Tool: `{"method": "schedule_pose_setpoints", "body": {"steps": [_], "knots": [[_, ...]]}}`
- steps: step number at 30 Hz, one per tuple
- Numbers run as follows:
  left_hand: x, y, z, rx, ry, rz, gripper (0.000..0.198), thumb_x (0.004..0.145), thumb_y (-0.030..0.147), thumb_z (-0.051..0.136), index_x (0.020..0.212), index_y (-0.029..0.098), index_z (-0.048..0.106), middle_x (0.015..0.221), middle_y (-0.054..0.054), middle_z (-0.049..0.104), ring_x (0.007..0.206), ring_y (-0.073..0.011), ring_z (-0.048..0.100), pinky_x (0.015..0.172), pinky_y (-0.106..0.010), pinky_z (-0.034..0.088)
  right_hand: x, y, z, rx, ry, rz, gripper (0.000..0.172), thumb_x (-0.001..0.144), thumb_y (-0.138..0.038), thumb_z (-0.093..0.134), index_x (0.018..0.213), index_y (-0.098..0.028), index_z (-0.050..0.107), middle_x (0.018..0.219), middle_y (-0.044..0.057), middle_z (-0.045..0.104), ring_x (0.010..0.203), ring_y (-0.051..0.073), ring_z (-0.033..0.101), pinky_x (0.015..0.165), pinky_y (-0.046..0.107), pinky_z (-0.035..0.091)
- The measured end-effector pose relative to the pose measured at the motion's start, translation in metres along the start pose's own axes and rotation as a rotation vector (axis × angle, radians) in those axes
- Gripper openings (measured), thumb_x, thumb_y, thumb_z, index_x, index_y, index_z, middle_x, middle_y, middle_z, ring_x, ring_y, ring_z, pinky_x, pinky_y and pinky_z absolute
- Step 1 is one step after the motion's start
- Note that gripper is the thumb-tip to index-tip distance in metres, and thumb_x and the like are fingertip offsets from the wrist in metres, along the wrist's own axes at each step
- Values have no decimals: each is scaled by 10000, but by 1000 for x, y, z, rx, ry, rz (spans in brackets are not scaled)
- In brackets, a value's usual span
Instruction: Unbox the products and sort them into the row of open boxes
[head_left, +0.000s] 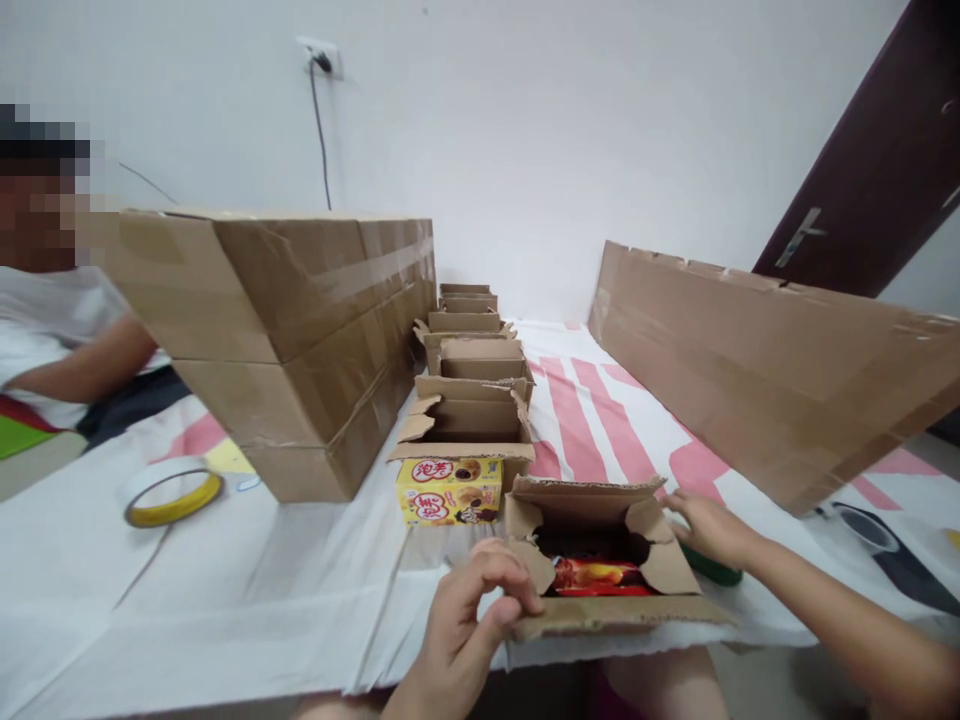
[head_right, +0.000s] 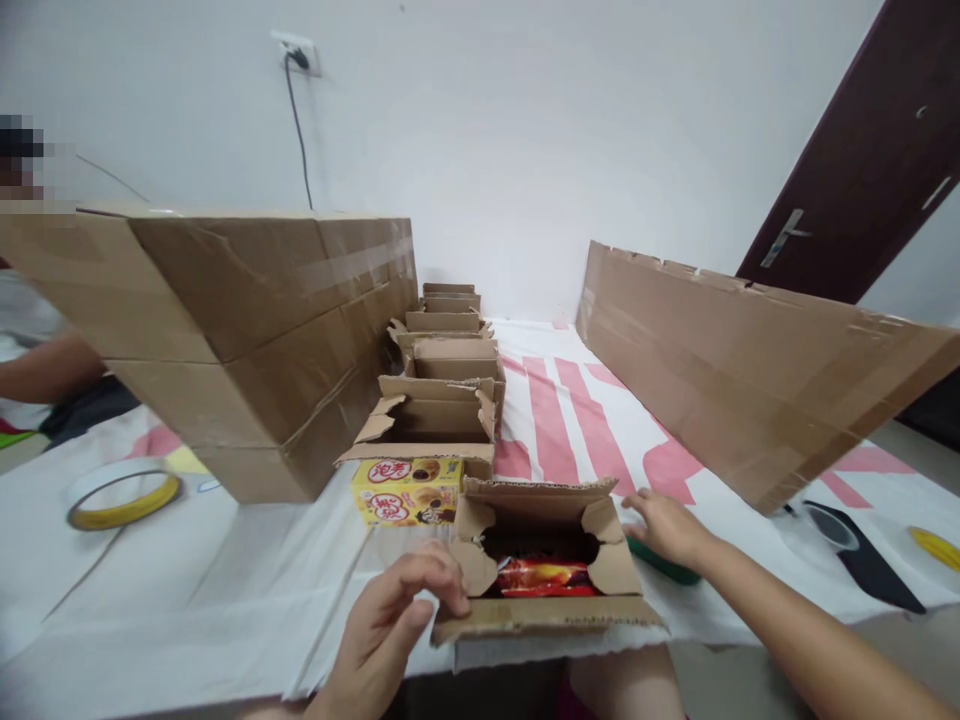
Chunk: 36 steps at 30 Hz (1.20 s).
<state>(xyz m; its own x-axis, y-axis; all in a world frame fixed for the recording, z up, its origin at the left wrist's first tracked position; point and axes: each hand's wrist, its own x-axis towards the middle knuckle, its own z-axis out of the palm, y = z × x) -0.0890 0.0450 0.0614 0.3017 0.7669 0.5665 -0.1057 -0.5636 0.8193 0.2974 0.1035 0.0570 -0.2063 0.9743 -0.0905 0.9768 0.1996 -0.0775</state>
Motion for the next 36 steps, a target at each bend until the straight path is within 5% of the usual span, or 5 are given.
{"method": "schedule_pose_setpoints", "body": {"steps": [6,10,18,23,36], "knots": [[8,13,5,362,-203,-67,145,797,280,696,860,209,587,866,-41,615,892,-204,573,812,-353,458,17,-54,-118,66,576,-155,406,910,-347,468,1286,-198,496,1043,103,666,960,243,634,832,420,520],[10,5,5,584,-121,-162,592,630,208,813,1162,279,564,1418,-103,410,1369,-356,302,1091,-563,291,5,-112,-163,108,874,-454,302,908,-265,517,1205,-215,529,967,70,665,865,189,640,775,338,527],[6,-21,-4,504,-163,-349,1345,515,437,876,1503,306,-27,1596,-149,29,1463,-355,78,1149,-574,207,-14,-157,-88,-52,213,-727,316,901,-327,552,1172,-174,603,1054,107,680,939,228,633,799,367,522],[8,-22,-4,388,-170,-420,1431,480,423,891,1501,269,-99,1584,-174,105,1453,-347,154,1158,-545,217,-4,-149,-71,-125,214,-607,545,851,-360,631,1336,-147,503,1376,177,502,1273,329,432,1016,512,397],[5,-30,-3,363,-141,-358,1467,509,432,879,1471,254,-214,1562,-227,148,1441,-360,192,1127,-588,256,21,-164,-52,-44,-41,-803,435,908,-329,536,1328,-217,521,1308,134,566,1147,260,565,958,417,474]]}}
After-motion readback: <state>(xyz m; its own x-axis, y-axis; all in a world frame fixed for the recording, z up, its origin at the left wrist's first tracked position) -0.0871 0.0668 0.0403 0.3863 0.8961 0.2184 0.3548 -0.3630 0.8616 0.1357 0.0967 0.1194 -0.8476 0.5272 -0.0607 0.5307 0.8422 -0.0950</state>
